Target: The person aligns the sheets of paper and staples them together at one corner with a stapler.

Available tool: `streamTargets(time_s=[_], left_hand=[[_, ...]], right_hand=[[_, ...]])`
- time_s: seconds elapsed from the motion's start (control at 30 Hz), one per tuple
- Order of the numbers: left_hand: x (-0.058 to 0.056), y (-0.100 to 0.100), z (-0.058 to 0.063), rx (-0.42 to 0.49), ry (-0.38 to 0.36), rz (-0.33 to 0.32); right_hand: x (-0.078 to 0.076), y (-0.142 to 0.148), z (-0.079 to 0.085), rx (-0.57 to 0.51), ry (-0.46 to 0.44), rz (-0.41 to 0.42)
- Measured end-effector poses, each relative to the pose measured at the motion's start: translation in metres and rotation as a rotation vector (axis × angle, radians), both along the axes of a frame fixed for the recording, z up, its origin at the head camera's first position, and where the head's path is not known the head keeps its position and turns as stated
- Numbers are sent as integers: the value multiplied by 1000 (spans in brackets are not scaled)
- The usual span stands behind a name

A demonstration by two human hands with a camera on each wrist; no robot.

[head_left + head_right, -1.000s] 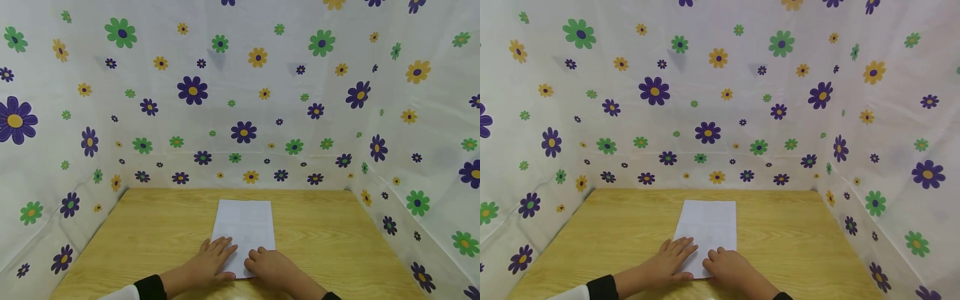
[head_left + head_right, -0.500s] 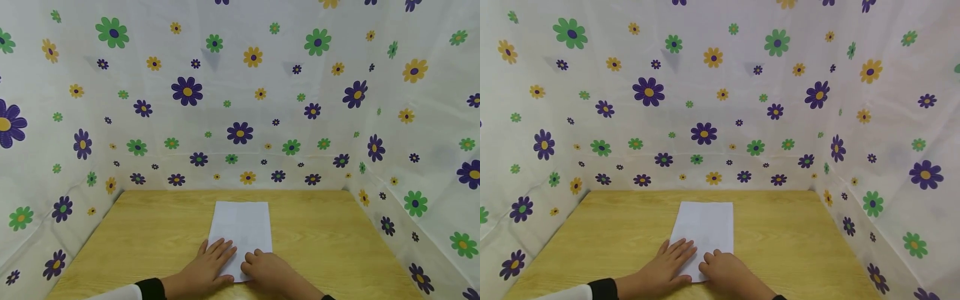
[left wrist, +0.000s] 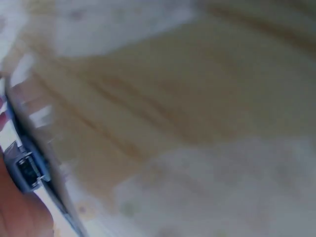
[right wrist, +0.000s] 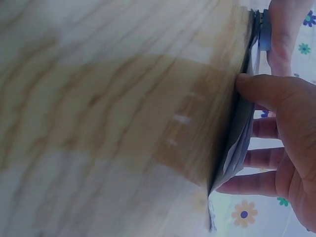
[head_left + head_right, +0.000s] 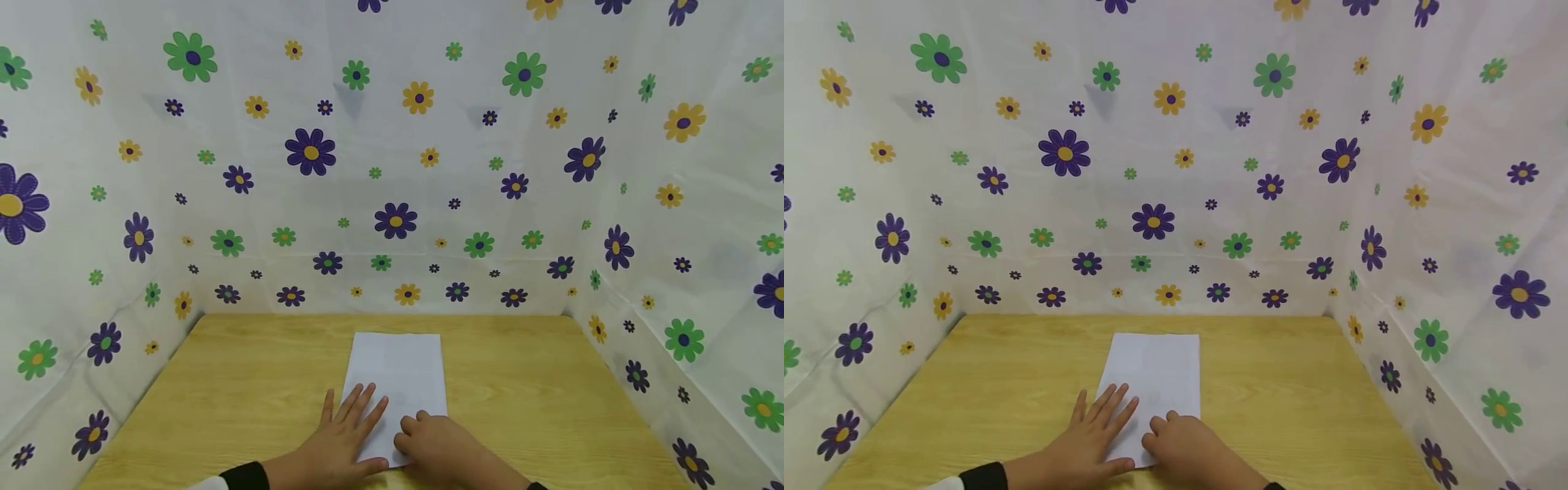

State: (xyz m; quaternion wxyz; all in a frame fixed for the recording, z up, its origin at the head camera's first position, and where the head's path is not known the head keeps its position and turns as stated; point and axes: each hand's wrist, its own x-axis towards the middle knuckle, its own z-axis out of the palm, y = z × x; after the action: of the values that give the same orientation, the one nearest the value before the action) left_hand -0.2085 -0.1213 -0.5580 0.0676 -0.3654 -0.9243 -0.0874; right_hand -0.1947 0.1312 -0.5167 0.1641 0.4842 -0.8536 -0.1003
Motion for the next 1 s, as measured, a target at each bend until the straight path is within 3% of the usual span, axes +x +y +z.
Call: streamTargets(time_s=[0.27, 0.4, 0.6, 0.83, 1.0], left_hand=[[7, -5, 8, 132, -89, 89], [13, -13, 21, 98, -124, 141], [22, -21, 38, 72, -197, 238], [27, -27, 39, 140, -187, 287], [26, -36, 39, 194, -255, 354]], right_hand=[[-4, 0, 3, 60, -124, -87], [-5, 0, 5, 94, -171, -105], [-4, 0, 8, 86, -172, -102], [-2, -1, 10, 80, -180, -95], [-1, -3, 8, 81, -199, -109]])
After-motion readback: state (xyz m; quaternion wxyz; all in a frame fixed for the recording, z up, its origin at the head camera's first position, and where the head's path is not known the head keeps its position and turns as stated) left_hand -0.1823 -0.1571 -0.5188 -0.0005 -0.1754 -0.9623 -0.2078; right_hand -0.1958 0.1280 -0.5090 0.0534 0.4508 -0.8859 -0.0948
